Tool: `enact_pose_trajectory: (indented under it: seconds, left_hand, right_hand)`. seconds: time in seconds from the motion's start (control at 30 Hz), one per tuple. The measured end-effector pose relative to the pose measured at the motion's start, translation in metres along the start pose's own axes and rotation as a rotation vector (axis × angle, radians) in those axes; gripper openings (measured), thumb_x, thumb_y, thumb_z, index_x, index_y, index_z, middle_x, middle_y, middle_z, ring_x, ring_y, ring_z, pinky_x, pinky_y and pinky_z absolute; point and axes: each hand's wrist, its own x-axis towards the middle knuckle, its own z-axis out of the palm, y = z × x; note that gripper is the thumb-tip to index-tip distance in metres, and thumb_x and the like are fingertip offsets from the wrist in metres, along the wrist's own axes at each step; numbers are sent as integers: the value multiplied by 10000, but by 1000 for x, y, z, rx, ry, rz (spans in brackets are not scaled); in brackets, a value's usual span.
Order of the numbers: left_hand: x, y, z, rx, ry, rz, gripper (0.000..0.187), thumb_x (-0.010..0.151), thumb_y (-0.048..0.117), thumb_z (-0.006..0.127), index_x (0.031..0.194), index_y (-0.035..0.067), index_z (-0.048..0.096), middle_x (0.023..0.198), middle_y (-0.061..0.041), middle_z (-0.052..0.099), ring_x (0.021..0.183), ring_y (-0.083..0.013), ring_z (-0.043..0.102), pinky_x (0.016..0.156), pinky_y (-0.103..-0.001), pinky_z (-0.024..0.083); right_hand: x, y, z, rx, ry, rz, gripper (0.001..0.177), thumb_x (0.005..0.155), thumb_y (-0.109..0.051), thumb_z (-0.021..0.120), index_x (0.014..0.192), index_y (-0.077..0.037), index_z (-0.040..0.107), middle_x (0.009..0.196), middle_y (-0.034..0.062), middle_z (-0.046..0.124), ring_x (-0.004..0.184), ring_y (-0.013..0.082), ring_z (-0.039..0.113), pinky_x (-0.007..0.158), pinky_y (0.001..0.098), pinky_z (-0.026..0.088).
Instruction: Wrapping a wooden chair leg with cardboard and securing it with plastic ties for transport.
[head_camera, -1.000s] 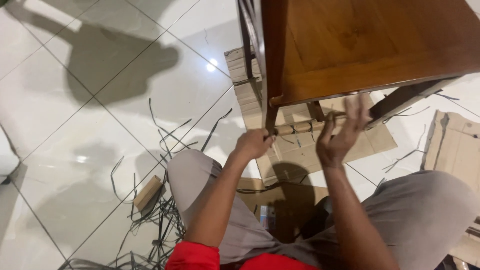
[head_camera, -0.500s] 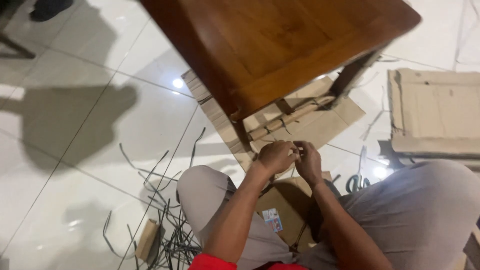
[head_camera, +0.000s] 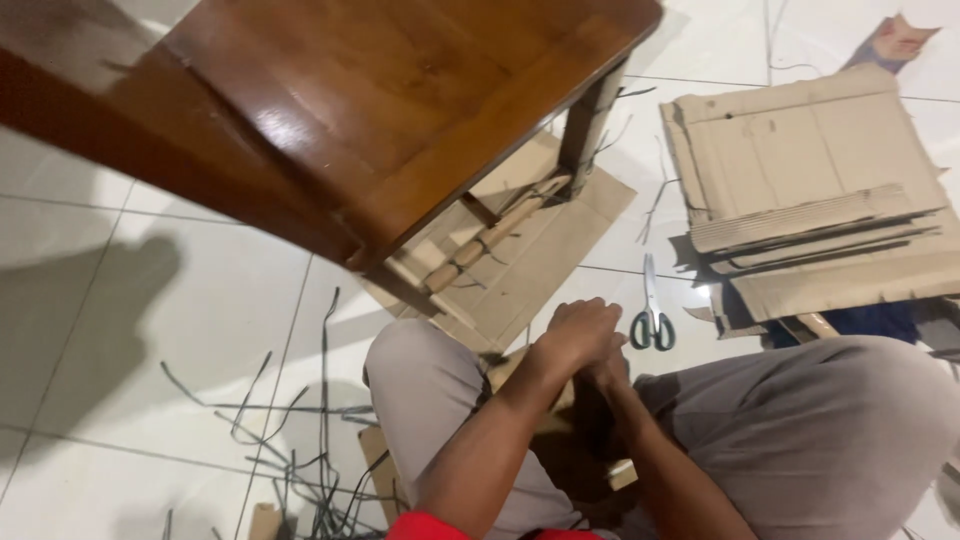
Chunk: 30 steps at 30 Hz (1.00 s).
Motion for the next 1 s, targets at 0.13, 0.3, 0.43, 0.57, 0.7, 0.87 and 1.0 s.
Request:
enact_pose_trajectory:
  seconds: [0.13, 0.3, 0.43, 0.57, 0.7, 0.87, 1.0]
  left_hand:
    - [26, 4, 7, 50, -49, -25, 452, 925, 295, 638, 1286, 24, 651, 1086, -223, 706, 1044, -454, 709, 853, -626, 549]
    - [22, 18, -24, 11, -96, -30, 444, 970, 314, 564, 1250, -17, 661, 1143, -286, 699, 1102, -489, 686, 888, -638, 534]
    - [22, 12, -26, 54, -147, -23, 381, 953, 314, 609, 1188, 30, 705, 1076, -233, 716, 1054, -447, 713, 849, -589, 562]
    - [24, 6, -36, -19, -203, -75, 395, 992, 231, 595, 1284, -29, 658, 1148, -296, 697, 1113, -476, 689, 905, -603, 541]
    - [28, 4, -48, -67, -254, -125, 413, 1000, 194, 574, 1346, -28, 615, 1199, -294, 680, 1158, -467, 671, 951, -587, 523]
    - [39, 5, -52, -69, -282, -136, 416, 1005, 190, 524, 1358, -11, 614, 1200, -279, 682, 1157, -452, 674, 951, -568, 532]
    - [48, 2, -51, -47, -299, -108, 421, 997, 177, 512, 1356, -16, 618, 1208, -286, 682, 1158, -460, 673, 962, -567, 531]
  right_hand:
    - [40, 10, -11, 82, 14, -211, 374, 936, -293, 672, 1228, -59, 665, 1258, 211, 653, 1184, 421, 613, 975, 595, 390]
    - [90, 52, -28, 206, 22, -633, 287, 890, -285, 727, 1151, -169, 703, 1118, 113, 756, 1070, 311, 732, 935, 444, 545]
    - [186, 51, -50, 113, 177, -457, 413, 943, -532, 694, 1269, -279, 674, 1257, 48, 715, 1228, 302, 653, 1006, 451, 521]
    - [168, 19, -122, 78, 361, -486, 498, 959, -290, 673, 1428, -232, 513, 1253, 169, 581, 1252, 400, 595, 1075, 511, 478]
    - [186, 3, -160, 2, 285, -410, 595, 1053, -335, 573, 1601, -345, 341, 1257, 238, 587, 1292, 410, 586, 1080, 523, 464]
    - [252, 30, -147, 29, 209, -266, 537, 1037, -408, 572, 1542, -251, 477, 1316, 222, 643, 1271, 400, 607, 1013, 560, 490]
    - [271, 48, -134, 49, 280, -73, 454, 1014, -528, 563, 1282, -199, 722, 1200, 184, 715, 1201, 391, 653, 928, 573, 536]
